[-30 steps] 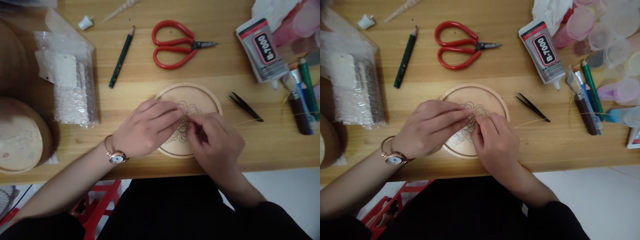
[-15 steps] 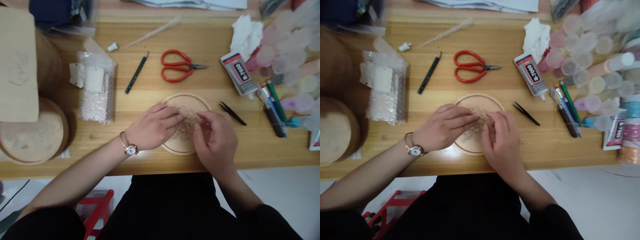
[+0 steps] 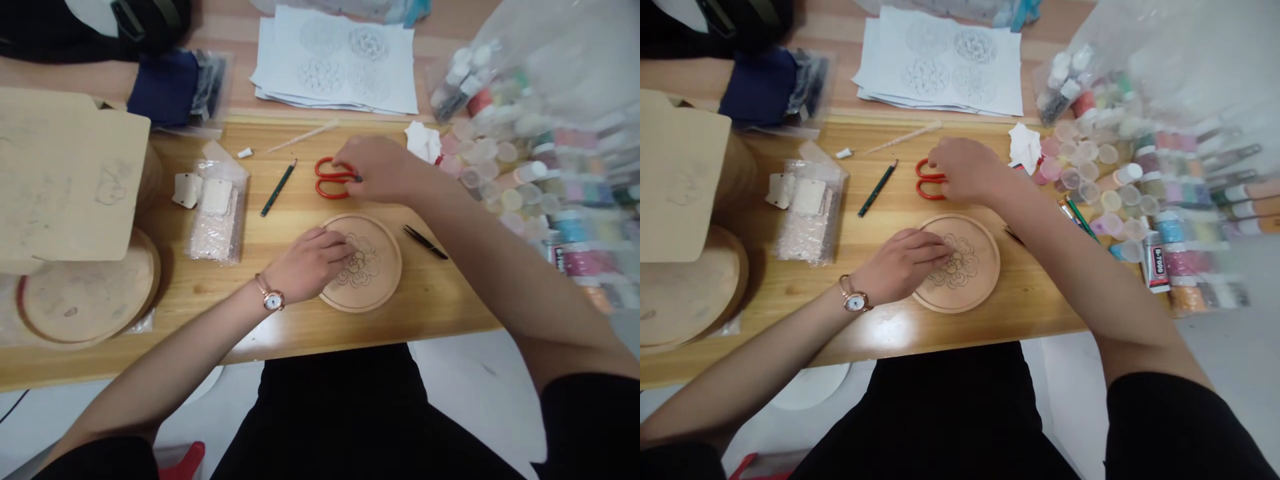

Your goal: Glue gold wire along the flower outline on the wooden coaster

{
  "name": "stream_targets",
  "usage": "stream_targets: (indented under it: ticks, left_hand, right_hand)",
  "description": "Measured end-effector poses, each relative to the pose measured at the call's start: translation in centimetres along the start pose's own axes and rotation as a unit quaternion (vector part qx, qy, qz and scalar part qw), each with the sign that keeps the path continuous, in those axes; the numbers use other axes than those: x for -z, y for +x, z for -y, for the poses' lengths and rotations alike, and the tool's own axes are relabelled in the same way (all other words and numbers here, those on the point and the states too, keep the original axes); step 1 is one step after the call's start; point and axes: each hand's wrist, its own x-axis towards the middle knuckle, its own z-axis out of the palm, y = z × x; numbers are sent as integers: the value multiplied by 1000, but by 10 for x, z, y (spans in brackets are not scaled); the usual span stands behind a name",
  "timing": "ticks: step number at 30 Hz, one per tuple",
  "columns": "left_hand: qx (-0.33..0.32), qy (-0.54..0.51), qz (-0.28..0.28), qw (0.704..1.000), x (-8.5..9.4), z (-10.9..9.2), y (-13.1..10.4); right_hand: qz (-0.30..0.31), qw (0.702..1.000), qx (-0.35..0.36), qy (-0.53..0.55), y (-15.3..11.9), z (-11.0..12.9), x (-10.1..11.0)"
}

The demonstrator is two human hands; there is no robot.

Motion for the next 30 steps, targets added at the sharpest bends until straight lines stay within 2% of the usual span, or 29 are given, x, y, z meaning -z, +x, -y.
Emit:
stream_targets:
  ticks: [4,9,11,13,15,17,19,20,22,23,25,27,30]
  left_hand:
    - [-3,0,5,1000,-2,0,-1]
    - [-6,-8,2,1000,-3,1,-1]
    - [-7,-11,-2,1000,-2,2,-1]
    - [-6,-12,-6,1000,-2,2,-1]
    - [-6,-13,-11,1000,-2,2,-1]
    - [-4,-14,-13,1000,-3,2,-1]
    - [0,-20,-9,1000,-3,2,-1]
    - [1,-23,-7,1000,-3,2,-1]
    - [3,-26,-3,1000,-4,2,-2]
    - [4,-25,-2,1000,-4,2,-2]
    - [6,-18,-3,1000,-4,1,-2]
    - [7,-8,0,1000,-3,1,-2]
    - [8,8,17,1000,-1,1,-2]
  right_hand:
    - [41,998,-5,-43,17,11,-10]
    - [35,997,-25,-63,19,19,-8]
    - [2,998,-35,-52,13,19,4]
    - [-58,996,-53,-37,1,14,18]
    - [-154,985,-79,5,-17,7,27]
    - [-291,947,-57,119,-39,0,26]
    - [-424,874,-76,226,-59,-1,13]
    - [-478,827,-80,285,-69,1,4]
    - [-565,742,-76,352,-85,14,-14]
    - [-593,716,-98,355,-91,23,-23]
    - [-607,686,-185,356,-103,43,-35]
    - [-602,675,-213,371,-112,61,-42]
    - [-586,682,-229,373,-119,77,-51]
